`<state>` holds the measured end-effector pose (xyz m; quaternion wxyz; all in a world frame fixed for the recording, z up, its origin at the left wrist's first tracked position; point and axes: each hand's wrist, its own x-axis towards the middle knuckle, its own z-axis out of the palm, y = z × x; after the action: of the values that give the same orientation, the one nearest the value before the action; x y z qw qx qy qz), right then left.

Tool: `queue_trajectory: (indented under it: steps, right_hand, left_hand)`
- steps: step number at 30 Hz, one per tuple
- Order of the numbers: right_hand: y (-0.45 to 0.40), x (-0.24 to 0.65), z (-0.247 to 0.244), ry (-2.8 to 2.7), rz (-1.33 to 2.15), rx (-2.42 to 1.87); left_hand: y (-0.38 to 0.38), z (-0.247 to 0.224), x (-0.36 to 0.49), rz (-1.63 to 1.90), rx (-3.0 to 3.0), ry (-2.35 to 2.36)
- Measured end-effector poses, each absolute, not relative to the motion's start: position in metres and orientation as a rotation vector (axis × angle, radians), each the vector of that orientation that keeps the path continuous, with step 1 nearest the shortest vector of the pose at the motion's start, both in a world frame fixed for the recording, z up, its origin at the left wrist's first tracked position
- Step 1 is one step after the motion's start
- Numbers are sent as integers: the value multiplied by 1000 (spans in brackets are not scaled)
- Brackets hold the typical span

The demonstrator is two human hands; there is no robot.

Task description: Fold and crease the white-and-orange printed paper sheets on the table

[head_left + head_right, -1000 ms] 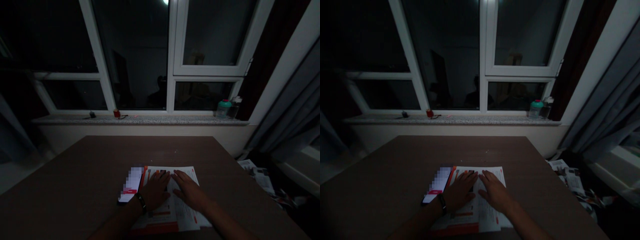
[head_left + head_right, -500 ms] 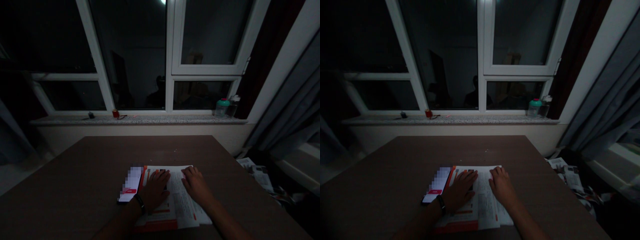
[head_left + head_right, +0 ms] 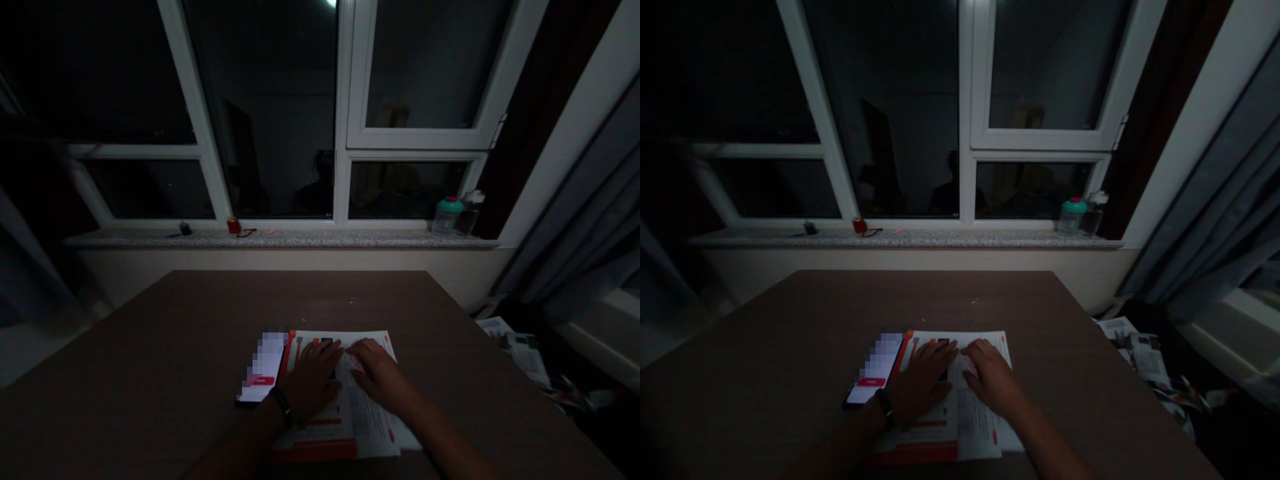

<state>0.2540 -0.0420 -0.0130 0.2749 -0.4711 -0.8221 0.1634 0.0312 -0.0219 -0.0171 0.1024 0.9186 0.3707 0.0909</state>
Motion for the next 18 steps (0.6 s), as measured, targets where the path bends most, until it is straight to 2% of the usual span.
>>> queue_trajectory:
  steps: [7,18]
  right_hand:
    - [-42,253,-25,-2346,401,-1426]
    - [-44,247,-32,-2394,324,-1446]
  left_hand:
    - [-23,-26,30,318,2787,1097]
    - [-28,-26,38,245,2809,1157]
